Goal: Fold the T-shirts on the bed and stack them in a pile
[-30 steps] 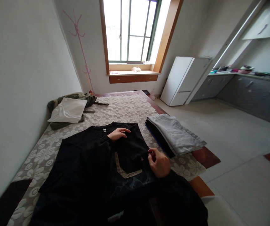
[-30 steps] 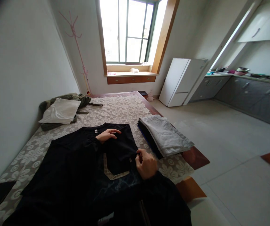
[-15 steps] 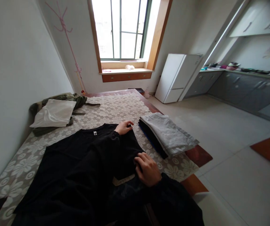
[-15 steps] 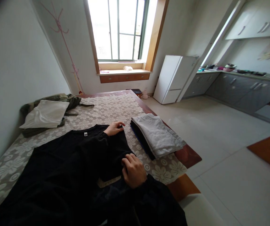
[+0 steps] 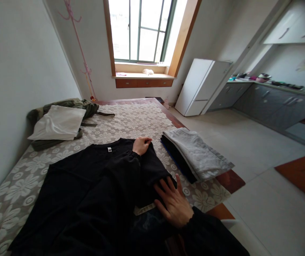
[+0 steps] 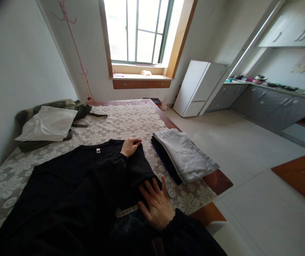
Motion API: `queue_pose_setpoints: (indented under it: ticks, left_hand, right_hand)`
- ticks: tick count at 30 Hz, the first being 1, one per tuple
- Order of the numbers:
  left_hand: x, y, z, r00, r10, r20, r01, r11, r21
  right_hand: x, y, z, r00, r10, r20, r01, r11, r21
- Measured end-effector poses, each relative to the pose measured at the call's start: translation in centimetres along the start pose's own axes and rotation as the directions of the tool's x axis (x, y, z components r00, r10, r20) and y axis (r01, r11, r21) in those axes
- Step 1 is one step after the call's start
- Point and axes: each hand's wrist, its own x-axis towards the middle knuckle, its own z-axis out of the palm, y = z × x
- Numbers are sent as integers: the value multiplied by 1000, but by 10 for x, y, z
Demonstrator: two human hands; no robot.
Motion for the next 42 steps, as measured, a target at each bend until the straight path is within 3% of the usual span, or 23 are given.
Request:
queue_pose_setpoints:
  ticks: [4,12,17,23,30,34,37,42]
  left_hand:
    - [-6,6,0,1000,-22,-18,23,998,63]
    - [-11,12,-3,999,-47,-14,48,992,119]
    - [-8,9,-6,999,-46,7,45,993,107]
    - [8,4,-12,993,-71,99,62,995,83]
    - [17,13,-11,982,-160,101,144,978,151]
    - [14,15,-7,977,-211,38,200,960,194]
    - [12,17,-2,974,-226,-5,221,949,224]
    - [2,24,5,988,-148,-39,153,949,274]
  right_hand:
    - [-4,0,-3,997,-42,61,43,999,-9]
    - [-6,-1,4,991,121,51,-115,988,-106]
    - [-14,-2,10,986,155,-69,-157,987,-25]
    - [-8,22,0,930,267,-253,-217,954,207]
    - [23,44,-4,964,177,-200,-172,984,46]
    - [17,56,0,958,104,-267,-116,993,-30]
    - [11,64,-1,970,28,-242,-45,997,-66]
    - [9,68,4,980,51,-191,-60,997,-45]
